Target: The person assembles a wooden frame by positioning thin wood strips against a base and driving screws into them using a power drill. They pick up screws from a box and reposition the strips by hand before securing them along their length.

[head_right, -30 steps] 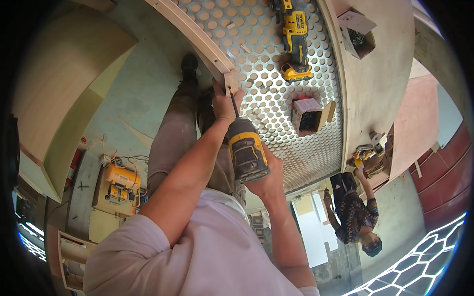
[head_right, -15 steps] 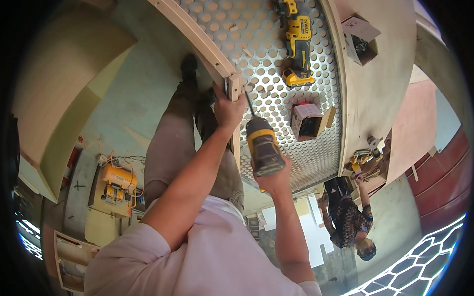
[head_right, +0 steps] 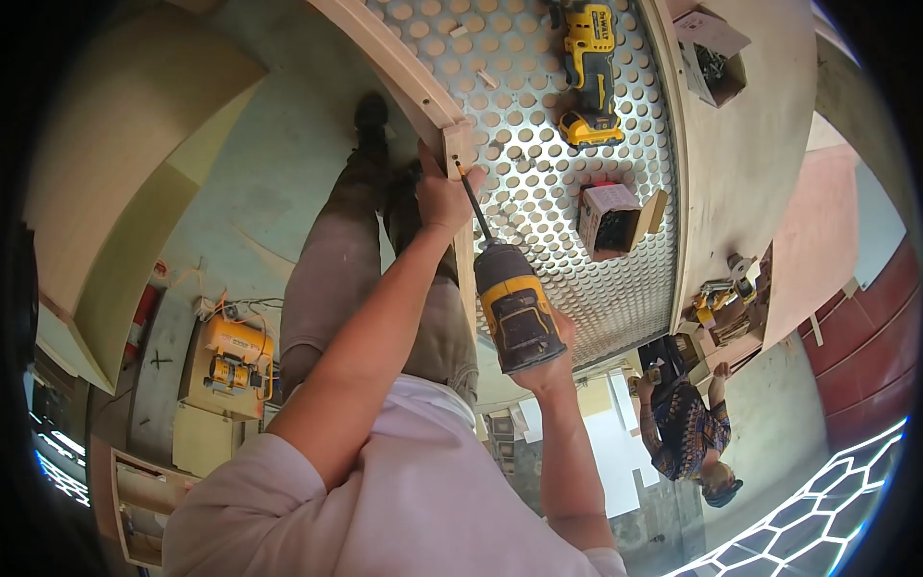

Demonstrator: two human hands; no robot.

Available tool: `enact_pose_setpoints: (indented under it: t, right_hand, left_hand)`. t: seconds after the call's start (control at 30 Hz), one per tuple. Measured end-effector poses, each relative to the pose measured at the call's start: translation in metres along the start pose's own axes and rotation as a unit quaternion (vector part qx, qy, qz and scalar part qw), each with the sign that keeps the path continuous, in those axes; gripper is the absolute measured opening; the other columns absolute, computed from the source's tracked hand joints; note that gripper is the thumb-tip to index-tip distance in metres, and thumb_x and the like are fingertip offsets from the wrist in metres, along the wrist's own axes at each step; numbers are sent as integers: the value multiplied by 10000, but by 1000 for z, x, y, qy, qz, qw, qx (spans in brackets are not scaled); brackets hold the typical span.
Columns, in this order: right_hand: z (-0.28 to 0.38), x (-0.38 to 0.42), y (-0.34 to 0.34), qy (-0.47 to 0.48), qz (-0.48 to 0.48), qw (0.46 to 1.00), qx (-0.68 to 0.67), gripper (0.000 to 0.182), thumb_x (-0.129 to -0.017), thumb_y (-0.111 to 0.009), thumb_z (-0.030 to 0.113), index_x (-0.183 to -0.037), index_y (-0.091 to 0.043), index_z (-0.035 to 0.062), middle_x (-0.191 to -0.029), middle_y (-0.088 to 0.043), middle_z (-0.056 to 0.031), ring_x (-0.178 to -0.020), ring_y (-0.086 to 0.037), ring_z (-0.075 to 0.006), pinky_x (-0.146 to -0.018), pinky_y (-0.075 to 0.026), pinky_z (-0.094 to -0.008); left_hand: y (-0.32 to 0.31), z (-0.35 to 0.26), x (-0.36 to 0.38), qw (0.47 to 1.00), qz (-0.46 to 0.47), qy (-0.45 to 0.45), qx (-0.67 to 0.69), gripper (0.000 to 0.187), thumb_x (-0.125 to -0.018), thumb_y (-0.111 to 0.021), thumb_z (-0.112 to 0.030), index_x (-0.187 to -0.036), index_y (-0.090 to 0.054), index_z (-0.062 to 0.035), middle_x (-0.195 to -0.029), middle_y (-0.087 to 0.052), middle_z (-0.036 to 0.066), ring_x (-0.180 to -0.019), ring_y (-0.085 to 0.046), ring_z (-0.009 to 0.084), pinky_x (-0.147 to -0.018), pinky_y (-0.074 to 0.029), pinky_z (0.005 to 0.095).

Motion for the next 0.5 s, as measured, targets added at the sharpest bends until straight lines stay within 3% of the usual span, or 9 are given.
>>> enact_pose_setpoints:
  t: [0.3, 0.4, 0.5]
  right_hand:
    - [7, -7, -2, -43, -16, 999, -22, 207, -718, -790, 113, -895, -703, 50, -821, -715, -97, -712, -719, -263, -661, -561, -333]
    - [7, -7, -5, -11, -3, 1000, 24, 255, -710, -799, 122, -934, -701, 48, -821, -713, -108, -721, -725, -286, -665, -569, -352]
    - [7, -10, -5, -40, -2, 999, -7, 341, -695, -819, 149, -994, -689, 48, -818, -709, -116, -735, -722, -314, -671, -568, -372]
  left_hand:
    - [4, -4, 2, 999, 21, 27, 3, 1100, -748, -779, -336, -1585, -159, 19, -1101, -709, 302, -1031, -703, 437, -888, -569, 446]
    - [4, -3, 1, 1000, 18, 21, 11, 1105, -746, -775, -341, -1587, -152, 16, -1099, -707, 310, -1033, -703, 441, -891, -570, 448]
    - [3, -3, 1, 1000, 19, 25, 0, 1109, -743, -767, -351, -1587, -145, 11, -1082, -714, 304, -1017, -708, 442, -884, -575, 448]
Point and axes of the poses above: each hand's wrist, its own x-axis away from the middle knuckle, its own y-axis out of the back of the hand, z = x × y, the point moved 8 cm from there along -x, towards the middle knuckle
